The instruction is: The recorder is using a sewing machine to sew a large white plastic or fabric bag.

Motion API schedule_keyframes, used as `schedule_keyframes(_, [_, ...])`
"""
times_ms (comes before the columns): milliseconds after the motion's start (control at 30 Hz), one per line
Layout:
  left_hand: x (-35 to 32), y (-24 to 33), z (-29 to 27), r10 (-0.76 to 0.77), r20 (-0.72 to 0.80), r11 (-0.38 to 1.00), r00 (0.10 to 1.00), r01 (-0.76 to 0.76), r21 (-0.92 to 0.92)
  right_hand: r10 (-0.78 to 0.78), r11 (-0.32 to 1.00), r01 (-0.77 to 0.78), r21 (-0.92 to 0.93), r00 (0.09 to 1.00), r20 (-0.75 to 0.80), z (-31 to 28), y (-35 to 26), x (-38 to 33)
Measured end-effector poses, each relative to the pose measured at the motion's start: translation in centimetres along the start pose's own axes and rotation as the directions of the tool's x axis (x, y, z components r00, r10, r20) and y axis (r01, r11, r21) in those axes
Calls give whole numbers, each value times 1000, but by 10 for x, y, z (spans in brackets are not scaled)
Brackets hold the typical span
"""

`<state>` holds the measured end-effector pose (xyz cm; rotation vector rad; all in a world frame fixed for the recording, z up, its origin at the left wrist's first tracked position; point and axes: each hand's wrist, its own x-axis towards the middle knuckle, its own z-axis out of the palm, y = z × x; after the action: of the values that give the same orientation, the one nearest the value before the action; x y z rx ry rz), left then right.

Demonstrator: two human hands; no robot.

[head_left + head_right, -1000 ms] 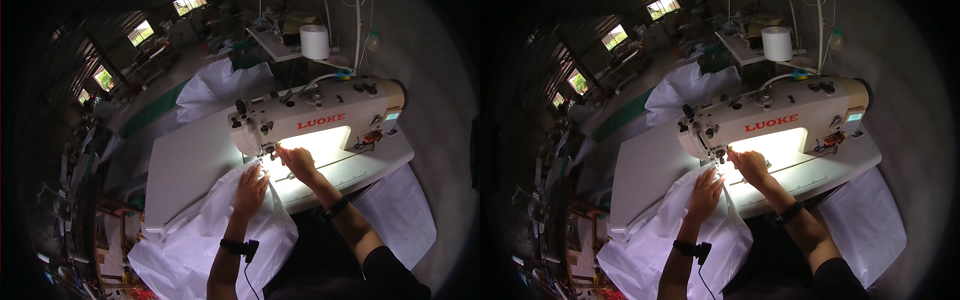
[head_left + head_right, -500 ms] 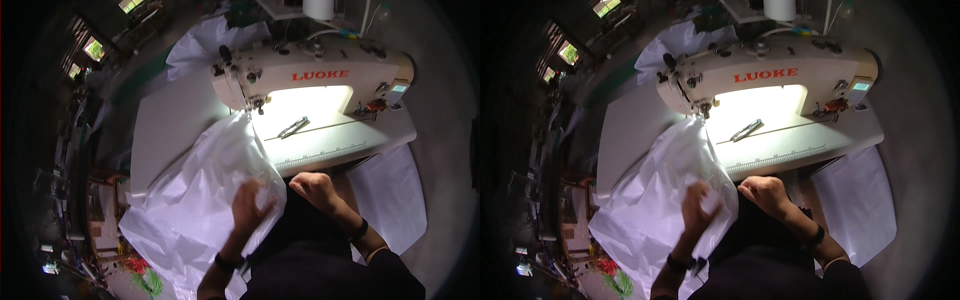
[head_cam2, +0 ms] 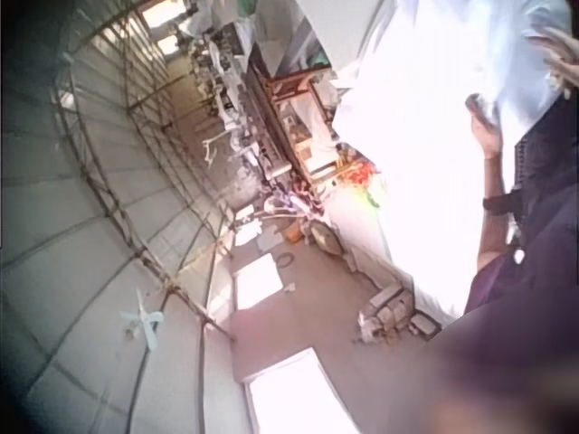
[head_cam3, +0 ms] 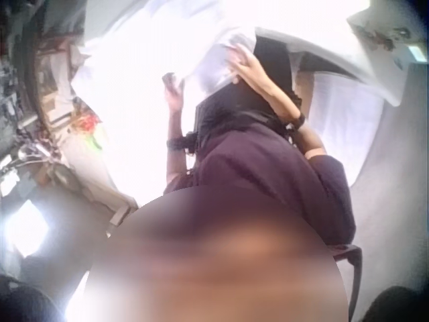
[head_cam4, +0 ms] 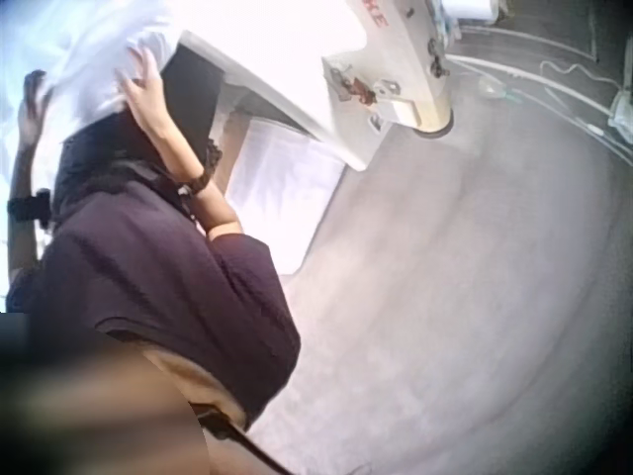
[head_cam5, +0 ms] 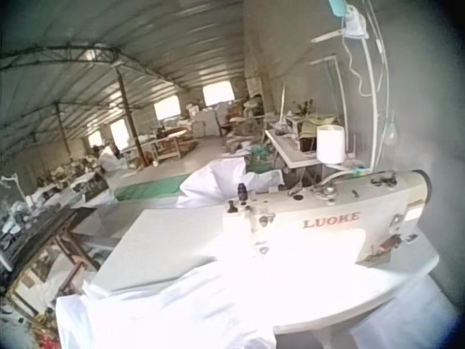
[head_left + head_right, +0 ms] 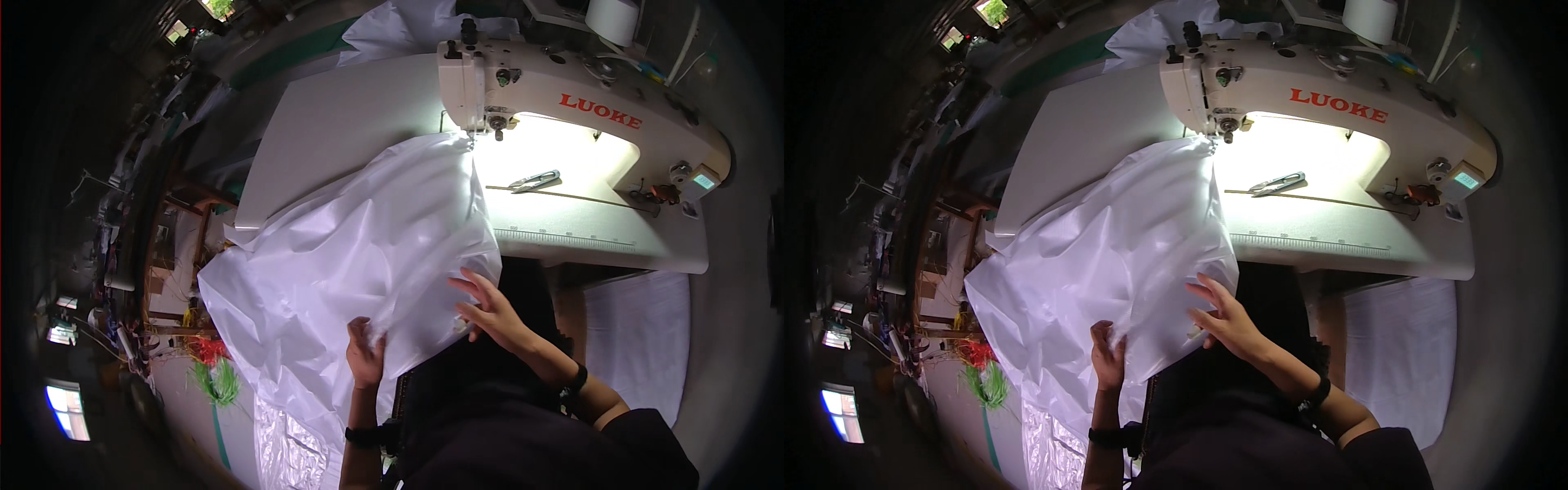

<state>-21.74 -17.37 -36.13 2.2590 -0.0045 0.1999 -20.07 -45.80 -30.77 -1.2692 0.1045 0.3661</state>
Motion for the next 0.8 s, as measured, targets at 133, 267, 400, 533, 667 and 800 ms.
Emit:
schedule_keyframes(133, [1,7,-20,122,6,921,993,-115,371,91,990,-77,-117,989,120,32,21,25])
schedule_keyframes(267, [3,-14,-51,254,-148,851,956,-148,504,61,958,11,-286,968,243,48,40,21])
schedule_keyframes(400, [-8,-30,-61,37,-35,935,999,-22,353,-131,935,182,-304,975,181,63,52,23])
schedule_keyframes(533, [-29,-29,-66,158,-2,968,987,-154,200,247,926,-154,-346,938,243,74,54,34])
schedule_keyframes(667, [-45,-36,-71,-259,21,919,966,253,-304,88,893,18,-450,973,213,68,48,15])
schedule_keyframes(800, [-45,-58,-35,-210,247,972,946,229,-51,70,972,-18,-236,974,214,52,42,-21])
